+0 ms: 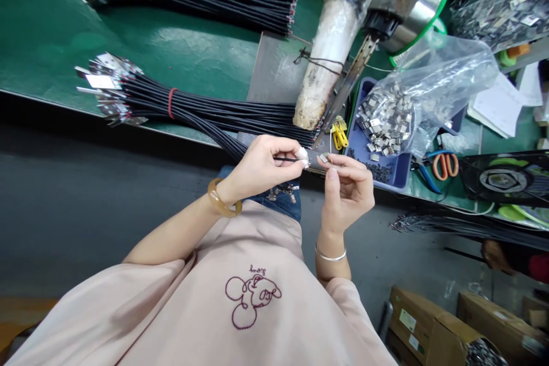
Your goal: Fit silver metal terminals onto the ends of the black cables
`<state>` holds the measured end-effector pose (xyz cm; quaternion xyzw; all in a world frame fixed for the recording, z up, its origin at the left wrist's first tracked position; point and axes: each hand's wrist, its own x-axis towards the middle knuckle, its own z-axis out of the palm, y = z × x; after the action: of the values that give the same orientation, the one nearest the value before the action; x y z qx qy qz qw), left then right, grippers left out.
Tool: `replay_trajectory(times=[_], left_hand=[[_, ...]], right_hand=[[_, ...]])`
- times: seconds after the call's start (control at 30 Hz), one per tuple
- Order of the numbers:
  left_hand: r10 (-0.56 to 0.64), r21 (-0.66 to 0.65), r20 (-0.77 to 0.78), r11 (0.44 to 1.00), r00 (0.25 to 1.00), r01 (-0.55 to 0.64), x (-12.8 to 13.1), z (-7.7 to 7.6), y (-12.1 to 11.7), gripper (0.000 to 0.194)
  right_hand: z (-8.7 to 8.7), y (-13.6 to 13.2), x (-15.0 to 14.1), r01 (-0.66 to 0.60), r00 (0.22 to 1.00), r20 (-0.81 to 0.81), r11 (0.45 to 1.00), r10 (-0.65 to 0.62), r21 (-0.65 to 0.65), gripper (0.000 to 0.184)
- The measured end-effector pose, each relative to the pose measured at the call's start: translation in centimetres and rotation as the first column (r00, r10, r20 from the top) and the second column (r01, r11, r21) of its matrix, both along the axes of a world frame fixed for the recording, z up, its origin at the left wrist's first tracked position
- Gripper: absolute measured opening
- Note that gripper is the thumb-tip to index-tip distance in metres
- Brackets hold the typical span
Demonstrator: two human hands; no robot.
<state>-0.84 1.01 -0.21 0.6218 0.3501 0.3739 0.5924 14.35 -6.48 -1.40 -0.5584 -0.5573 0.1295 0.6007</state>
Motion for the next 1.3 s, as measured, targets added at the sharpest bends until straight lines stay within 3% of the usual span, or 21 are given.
replay_trajectory(times=[0.17, 0.33, 0.6, 0.87, 1.3], left_hand=[[0.028, -0.015, 0.008, 0.999, 1.000, -0.028, 0.2, -0.4, -0.1, 0.006], [0.053, 0.024, -0.019, 0.998, 0.998, -0.053, 0.3, -0.5, -0.1, 0.015], [0.183, 0.023, -0.027, 0.983, 0.983, -0.182, 1.2, -0.5, -0.1, 0.015], [0.219, 0.008, -0.015, 0.976, 0.976, -0.219, 1.4, -0.1, -0.1, 0.017], [0.175, -0.015, -0.028, 0.984, 0.984, -0.176, 1.2, 0.1, -0.3, 0.019]], right_hand=[[-0.6, -0.2, 0.1, -0.030, 0.962, 0.274, 0.994, 0.000, 0.105, 0.014], [-1.1, 0.6, 0.2, -0.011, 0.972, 0.236, 0.999, 0.003, 0.035, 0.010], [-0.7, 1.2, 0.2, -0.013, 0.875, 0.481, 0.991, -0.054, 0.135, 0.022], [-0.5, 1.6, 0.2, 0.004, 0.845, 0.526, 0.985, -0.095, 0.171, 0.021], [-0.4, 1.2, 0.3, -0.023, 0.818, 0.569, 0.982, -0.089, 0.187, 0.021]])
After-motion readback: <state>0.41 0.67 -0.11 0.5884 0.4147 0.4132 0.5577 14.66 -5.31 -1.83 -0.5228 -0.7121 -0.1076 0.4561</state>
